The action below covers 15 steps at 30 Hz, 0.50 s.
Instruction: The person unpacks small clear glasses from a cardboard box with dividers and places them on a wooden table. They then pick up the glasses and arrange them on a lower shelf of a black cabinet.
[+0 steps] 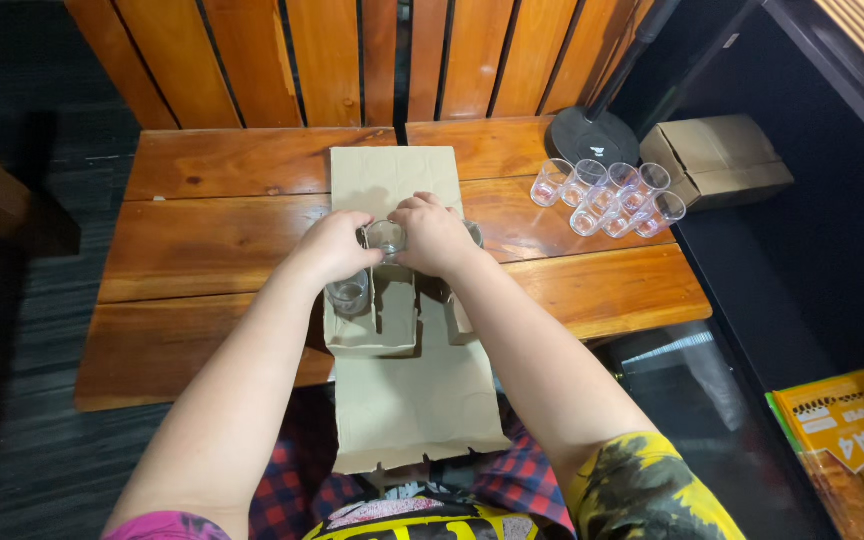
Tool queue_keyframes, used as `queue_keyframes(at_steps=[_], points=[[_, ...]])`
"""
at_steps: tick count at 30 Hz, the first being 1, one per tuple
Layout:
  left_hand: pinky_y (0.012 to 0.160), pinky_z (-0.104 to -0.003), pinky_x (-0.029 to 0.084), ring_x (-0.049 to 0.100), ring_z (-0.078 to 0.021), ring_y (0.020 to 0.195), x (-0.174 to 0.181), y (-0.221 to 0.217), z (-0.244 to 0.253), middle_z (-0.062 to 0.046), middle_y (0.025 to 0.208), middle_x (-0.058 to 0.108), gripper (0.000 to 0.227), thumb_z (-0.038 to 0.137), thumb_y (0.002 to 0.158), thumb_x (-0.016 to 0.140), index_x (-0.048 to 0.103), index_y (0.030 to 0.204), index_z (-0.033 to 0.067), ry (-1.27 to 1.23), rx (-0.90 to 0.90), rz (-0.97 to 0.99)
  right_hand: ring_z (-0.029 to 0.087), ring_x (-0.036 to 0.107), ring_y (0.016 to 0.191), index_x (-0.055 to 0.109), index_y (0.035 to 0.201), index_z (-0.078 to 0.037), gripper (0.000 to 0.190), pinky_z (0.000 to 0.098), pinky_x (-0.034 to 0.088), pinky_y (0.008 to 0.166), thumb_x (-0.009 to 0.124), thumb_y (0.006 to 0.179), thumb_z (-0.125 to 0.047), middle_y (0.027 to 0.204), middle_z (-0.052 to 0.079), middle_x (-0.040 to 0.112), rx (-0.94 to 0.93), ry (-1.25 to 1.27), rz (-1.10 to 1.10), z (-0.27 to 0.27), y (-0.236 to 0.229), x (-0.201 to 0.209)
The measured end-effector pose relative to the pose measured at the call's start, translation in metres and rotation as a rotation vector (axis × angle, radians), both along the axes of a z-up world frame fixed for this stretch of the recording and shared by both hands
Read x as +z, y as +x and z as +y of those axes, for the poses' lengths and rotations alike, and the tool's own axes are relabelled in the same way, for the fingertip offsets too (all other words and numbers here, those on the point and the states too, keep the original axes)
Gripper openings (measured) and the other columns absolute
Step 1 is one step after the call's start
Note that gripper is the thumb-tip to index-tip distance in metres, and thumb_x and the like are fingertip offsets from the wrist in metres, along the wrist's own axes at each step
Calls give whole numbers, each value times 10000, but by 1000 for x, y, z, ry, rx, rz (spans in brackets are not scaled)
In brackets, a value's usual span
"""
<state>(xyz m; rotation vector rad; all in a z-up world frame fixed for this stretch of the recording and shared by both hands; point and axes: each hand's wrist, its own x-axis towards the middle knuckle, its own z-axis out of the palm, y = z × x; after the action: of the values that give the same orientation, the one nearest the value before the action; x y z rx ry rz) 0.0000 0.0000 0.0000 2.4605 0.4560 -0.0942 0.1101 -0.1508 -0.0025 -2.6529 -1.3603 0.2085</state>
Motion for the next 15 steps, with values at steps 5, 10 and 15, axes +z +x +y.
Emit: queue_keyframes(at_steps=[5,10,15], points=[[1133,-519,448,567,-365,1361,7,-5,-7,-178,1390,654,662,260,771,773,648,1389,56,-23,1,-22,264,450,1455,705,1255,-200,583,588,462,1096,881,717,-341,1334,7,662,-11,59,76,-2,5,-3],[1125,-476,459,586,-343,1346,3,-5,-4,-152,1370,679,648,244,773,789,660,1383,69,-67,40,-52,249,503,1423,712,1228,-205,572,562,463,1104,868,703,-368,1255,-4,713,-31,116,130,-4,8,-5],[1068,-419,506,646,-280,1272,13,-8,-8,-94,1306,726,678,305,737,863,673,1368,143,-147,100,-240,252,662,1248,699,1181,-227,567,479,525,1076,880,667,-384,1169,6,751,-78,398,258,-12,9,0]])
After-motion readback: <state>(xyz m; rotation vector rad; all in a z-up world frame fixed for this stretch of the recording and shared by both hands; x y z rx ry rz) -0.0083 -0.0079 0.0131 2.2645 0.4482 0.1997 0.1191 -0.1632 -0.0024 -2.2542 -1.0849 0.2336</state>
